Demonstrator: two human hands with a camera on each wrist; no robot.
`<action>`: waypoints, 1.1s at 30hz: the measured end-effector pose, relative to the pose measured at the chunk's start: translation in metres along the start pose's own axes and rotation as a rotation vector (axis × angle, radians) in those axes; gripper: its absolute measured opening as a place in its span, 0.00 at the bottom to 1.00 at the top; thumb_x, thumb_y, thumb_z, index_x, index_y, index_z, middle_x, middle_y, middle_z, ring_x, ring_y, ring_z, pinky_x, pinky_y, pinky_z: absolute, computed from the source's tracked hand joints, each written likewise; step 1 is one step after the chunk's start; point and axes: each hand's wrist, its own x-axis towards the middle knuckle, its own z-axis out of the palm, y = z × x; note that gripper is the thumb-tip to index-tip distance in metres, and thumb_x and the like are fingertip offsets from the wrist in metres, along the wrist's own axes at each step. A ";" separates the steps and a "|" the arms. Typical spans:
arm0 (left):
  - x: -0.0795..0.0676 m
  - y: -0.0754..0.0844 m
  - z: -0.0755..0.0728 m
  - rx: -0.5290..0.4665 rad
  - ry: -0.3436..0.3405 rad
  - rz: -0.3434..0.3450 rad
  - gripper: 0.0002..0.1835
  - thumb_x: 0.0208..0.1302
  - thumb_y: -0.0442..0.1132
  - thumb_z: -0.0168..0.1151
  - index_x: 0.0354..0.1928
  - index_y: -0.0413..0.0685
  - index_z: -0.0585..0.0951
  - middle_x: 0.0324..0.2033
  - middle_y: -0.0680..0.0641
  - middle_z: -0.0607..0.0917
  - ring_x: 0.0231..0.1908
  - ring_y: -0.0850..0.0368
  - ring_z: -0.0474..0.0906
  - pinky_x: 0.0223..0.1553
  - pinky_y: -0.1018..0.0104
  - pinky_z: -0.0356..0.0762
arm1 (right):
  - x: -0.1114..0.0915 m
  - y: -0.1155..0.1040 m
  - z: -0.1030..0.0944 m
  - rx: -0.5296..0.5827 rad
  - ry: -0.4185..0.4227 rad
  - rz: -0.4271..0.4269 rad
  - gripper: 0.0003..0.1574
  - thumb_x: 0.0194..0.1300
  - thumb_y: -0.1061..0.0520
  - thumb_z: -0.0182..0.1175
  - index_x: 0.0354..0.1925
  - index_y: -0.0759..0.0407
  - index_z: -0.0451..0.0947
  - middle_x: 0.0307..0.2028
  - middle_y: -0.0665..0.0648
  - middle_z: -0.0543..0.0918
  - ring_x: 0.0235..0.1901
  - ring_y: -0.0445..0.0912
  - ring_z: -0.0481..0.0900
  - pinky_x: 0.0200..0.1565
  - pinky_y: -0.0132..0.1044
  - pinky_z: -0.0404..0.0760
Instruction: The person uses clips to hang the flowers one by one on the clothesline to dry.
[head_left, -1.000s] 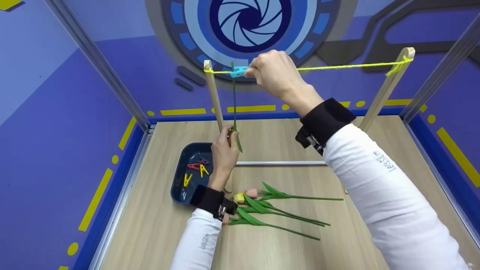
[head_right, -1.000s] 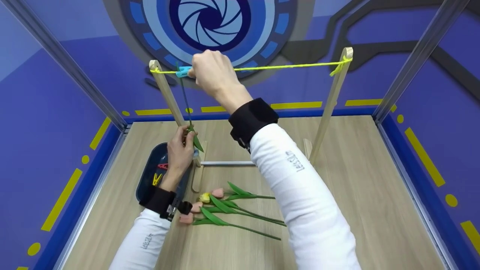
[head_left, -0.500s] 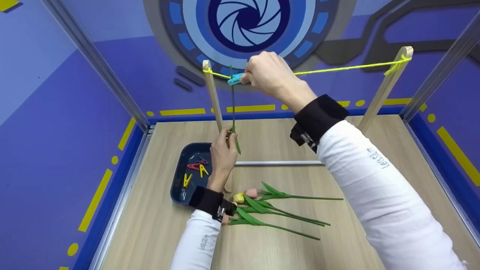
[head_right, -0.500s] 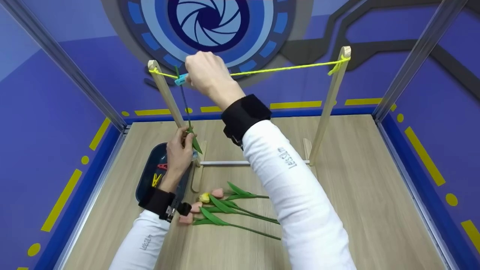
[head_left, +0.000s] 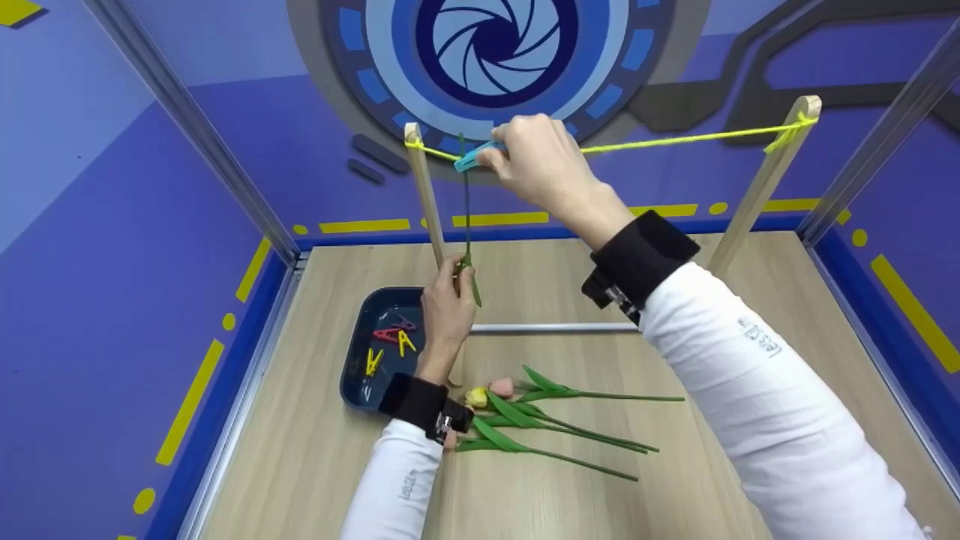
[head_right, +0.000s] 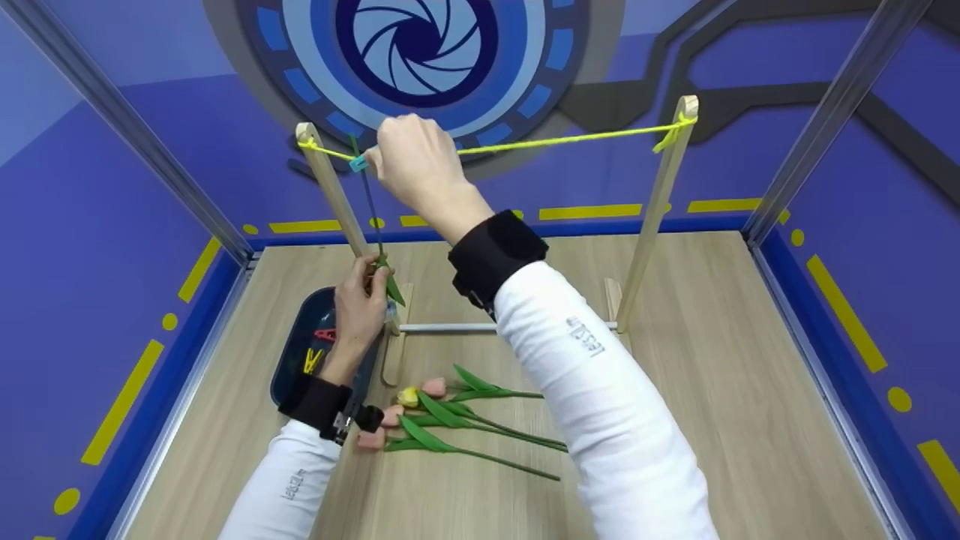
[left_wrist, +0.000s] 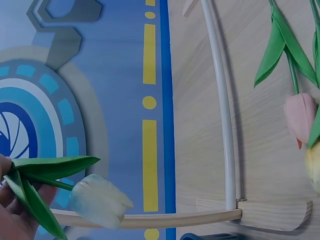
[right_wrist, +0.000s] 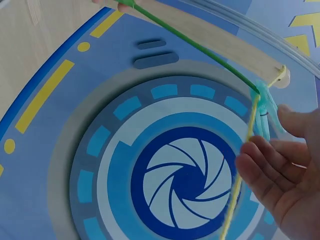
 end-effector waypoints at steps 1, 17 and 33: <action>0.000 0.000 0.000 -0.001 -0.001 -0.001 0.12 0.73 0.38 0.55 0.53 0.42 0.80 0.34 0.44 0.87 0.27 0.56 0.78 0.30 0.67 0.73 | -0.003 0.001 0.002 0.011 0.037 -0.006 0.21 0.73 0.49 0.56 0.52 0.63 0.84 0.43 0.65 0.88 0.24 0.51 0.78 0.29 0.36 0.72; -0.002 0.000 0.003 -0.001 0.007 0.027 0.14 0.71 0.38 0.58 0.55 0.41 0.79 0.40 0.42 0.88 0.38 0.50 0.86 0.39 0.55 0.84 | -0.061 0.047 0.060 0.201 0.532 -0.301 0.16 0.72 0.58 0.57 0.48 0.68 0.84 0.31 0.61 0.85 0.30 0.49 0.83 0.35 0.37 0.82; -0.014 -0.011 0.000 -0.007 -0.021 0.033 0.15 0.73 0.37 0.56 0.58 0.43 0.79 0.43 0.42 0.88 0.42 0.53 0.87 0.47 0.60 0.84 | -0.117 0.111 0.117 0.231 0.484 -0.180 0.09 0.67 0.60 0.63 0.41 0.65 0.86 0.33 0.60 0.86 0.33 0.50 0.84 0.35 0.42 0.81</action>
